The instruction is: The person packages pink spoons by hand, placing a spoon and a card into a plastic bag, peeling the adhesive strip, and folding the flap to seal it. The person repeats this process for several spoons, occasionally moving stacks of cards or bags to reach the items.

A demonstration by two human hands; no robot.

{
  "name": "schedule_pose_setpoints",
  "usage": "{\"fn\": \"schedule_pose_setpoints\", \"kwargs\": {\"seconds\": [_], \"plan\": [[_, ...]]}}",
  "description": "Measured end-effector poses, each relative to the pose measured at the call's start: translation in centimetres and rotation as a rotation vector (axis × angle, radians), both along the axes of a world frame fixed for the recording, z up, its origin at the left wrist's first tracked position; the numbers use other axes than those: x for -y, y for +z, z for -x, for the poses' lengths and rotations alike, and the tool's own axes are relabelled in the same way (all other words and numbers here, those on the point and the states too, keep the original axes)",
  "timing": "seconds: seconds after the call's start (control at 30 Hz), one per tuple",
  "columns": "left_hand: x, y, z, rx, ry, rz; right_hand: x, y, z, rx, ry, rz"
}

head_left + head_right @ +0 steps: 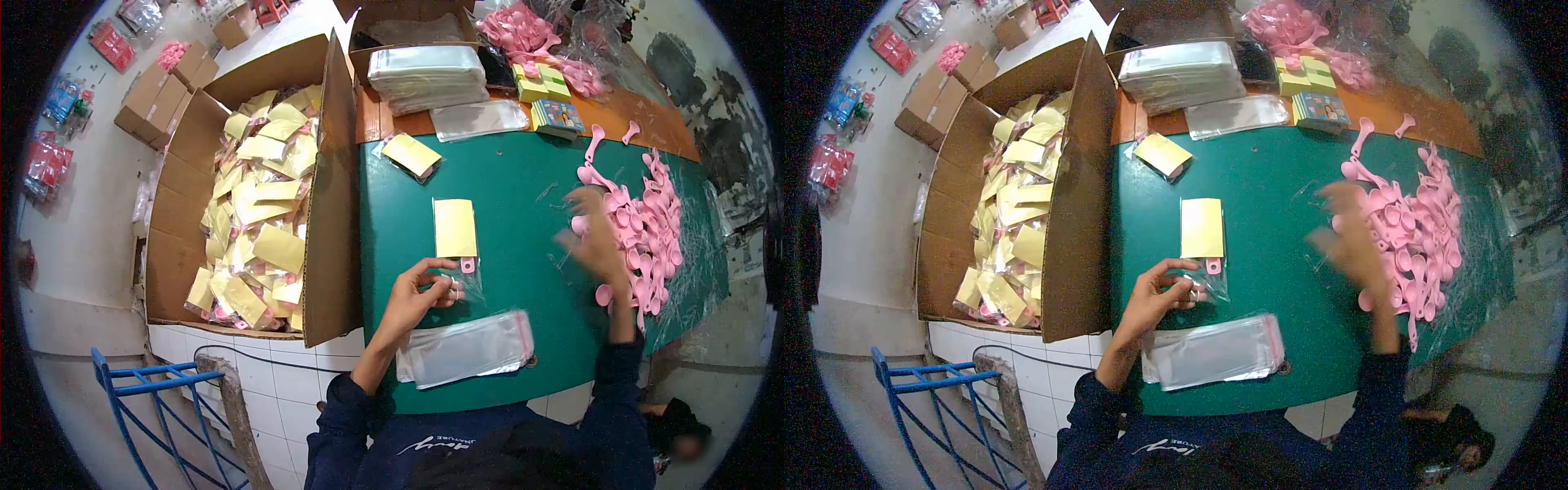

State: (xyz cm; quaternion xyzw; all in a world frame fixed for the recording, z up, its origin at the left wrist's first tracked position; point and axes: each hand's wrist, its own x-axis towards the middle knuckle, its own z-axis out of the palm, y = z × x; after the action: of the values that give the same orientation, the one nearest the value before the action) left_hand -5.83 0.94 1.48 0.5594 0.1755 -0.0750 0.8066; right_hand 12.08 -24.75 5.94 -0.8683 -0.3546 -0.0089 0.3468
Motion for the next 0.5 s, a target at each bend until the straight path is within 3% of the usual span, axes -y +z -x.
{"fn": "schedule_pose_setpoints", "kwargs": {"seconds": [0.03,0.1,0.3,0.43,0.5], "plan": [[0.3,0.3,-0.1,0.011,0.012,0.004,-2.2,-1.0,2.1,0.025,0.221,0.043],[0.4,0.9,-0.1,0.032,0.039,0.0,-5.8,-1.9,6.6,-0.044,0.348,0.057],[-0.4,0.5,0.6,0.044,0.01,0.006,-7.8,-4.5,6.9,0.046,0.345,-0.076],[-0.9,0.1,0.6,0.004,-0.102,-0.049,-7.1,-4.9,6.4,-0.132,0.304,-0.185],[-0.1,0.4,0.5,0.092,-0.116,-0.303,-6.8,-4.7,6.0,-0.192,0.3,-0.201]]}}
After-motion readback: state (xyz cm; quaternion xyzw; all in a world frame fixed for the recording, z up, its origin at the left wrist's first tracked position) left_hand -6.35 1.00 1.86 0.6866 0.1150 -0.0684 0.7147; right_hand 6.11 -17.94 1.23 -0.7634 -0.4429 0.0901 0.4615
